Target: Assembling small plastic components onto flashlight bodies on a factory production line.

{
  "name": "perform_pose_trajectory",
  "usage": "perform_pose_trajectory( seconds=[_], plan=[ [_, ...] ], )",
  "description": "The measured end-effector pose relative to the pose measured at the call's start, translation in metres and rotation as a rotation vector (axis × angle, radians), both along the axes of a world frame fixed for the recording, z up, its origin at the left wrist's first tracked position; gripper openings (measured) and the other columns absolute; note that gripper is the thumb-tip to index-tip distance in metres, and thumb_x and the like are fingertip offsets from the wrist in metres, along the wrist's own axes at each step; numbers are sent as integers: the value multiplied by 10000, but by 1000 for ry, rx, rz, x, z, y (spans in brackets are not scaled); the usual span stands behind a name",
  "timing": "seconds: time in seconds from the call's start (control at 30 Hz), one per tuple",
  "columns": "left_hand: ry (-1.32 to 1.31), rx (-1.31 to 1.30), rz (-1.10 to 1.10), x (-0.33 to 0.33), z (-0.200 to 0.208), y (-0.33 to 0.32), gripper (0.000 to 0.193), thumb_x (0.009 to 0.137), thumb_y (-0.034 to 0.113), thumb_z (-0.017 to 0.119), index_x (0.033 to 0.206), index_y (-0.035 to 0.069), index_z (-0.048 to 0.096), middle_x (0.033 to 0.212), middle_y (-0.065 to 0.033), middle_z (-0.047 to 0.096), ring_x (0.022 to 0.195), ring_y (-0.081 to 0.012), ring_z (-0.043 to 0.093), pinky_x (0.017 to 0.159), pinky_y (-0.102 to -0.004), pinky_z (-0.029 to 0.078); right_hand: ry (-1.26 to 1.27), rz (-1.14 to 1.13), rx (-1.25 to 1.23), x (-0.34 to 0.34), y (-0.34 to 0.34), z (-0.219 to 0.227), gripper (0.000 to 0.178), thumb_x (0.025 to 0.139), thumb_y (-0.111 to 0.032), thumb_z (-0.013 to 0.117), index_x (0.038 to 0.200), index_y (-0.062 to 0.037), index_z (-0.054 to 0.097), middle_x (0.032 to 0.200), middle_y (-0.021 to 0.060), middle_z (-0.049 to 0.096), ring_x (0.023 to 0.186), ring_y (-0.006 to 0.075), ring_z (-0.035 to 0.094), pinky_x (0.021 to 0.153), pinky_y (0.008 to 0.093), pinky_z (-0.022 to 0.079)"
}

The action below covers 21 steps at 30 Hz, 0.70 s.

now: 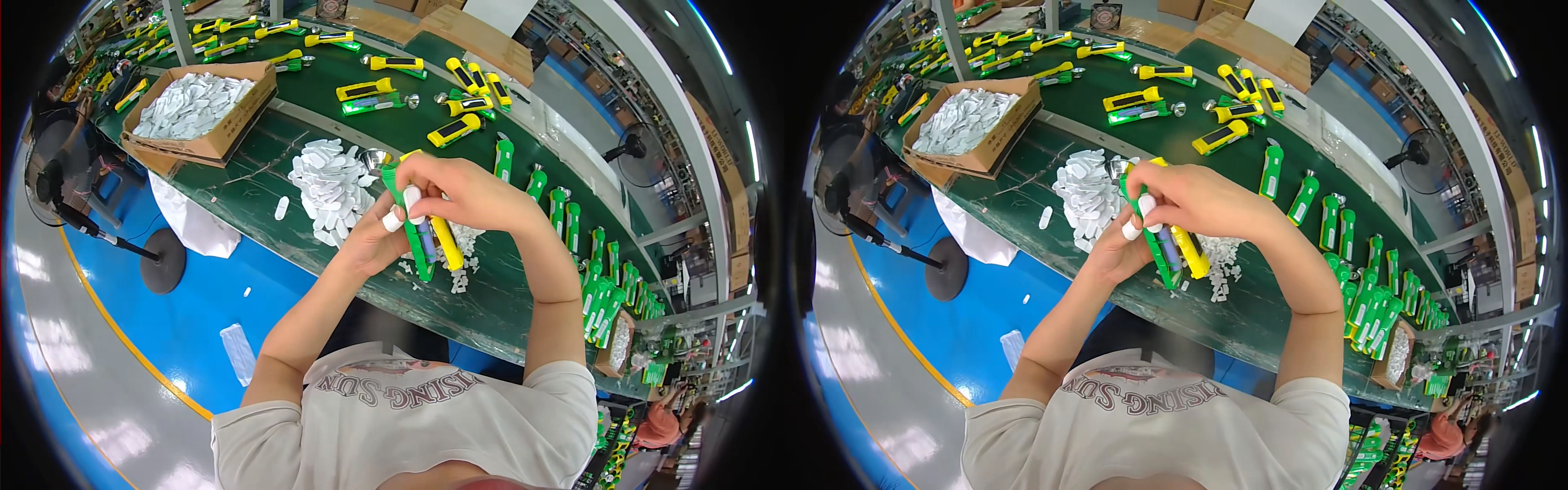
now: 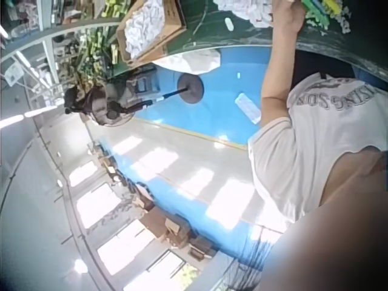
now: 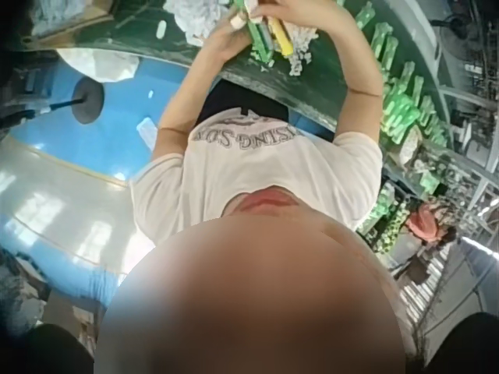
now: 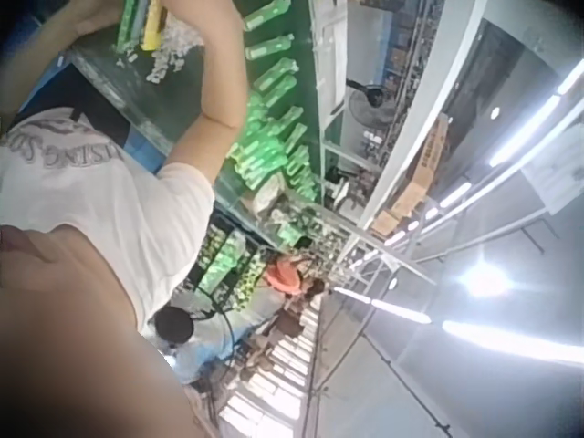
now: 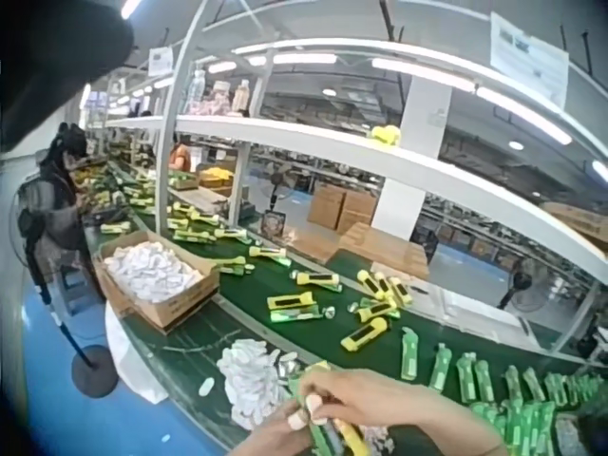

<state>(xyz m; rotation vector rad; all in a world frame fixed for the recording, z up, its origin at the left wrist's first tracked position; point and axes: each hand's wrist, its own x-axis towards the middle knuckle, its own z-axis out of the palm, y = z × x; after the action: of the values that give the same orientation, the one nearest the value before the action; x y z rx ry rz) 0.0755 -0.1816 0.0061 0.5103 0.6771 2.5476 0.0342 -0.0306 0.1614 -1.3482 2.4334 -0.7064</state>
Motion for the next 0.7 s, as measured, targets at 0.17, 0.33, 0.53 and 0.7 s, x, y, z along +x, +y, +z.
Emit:
perform_pose_trajectory(
  seconds=[0.17,0.33,0.53,0.7],
  plan=[
    [-50,15,71,1,-1,5,787,866,432,734,1481,192,305,1373,-64,464,1235,-264,513,969,-529,467,-186,-181,-88,8,5,4,290,806,-81,770,969,-58,532,769,42,639,686,140,620,623,285,473],
    [-65,5,83,-3,-10,7,709,879,323,744,1456,206,350,1371,-59,470,1250,-258,504,985,-535,458,-54,-224,-53,6,8,-8,308,796,-107,787,934,-60,516,721,56,617,657,179,614,598,285,466],
    [-128,68,126,-5,-3,10,670,899,294,719,1453,195,355,1370,-62,481,1260,-258,502,1028,-515,430,284,-271,-132,11,9,-38,450,777,-222,816,1107,-64,554,856,85,581,829,227,625,704,339,498],
    [-197,248,123,-8,6,11,516,992,317,558,1430,117,374,1328,-88,533,1218,-265,536,1035,-457,429,2,-584,-209,40,28,-82,672,882,-276,722,1412,-16,402,1075,181,525,915,296,568,796,392,489]
  ],
)
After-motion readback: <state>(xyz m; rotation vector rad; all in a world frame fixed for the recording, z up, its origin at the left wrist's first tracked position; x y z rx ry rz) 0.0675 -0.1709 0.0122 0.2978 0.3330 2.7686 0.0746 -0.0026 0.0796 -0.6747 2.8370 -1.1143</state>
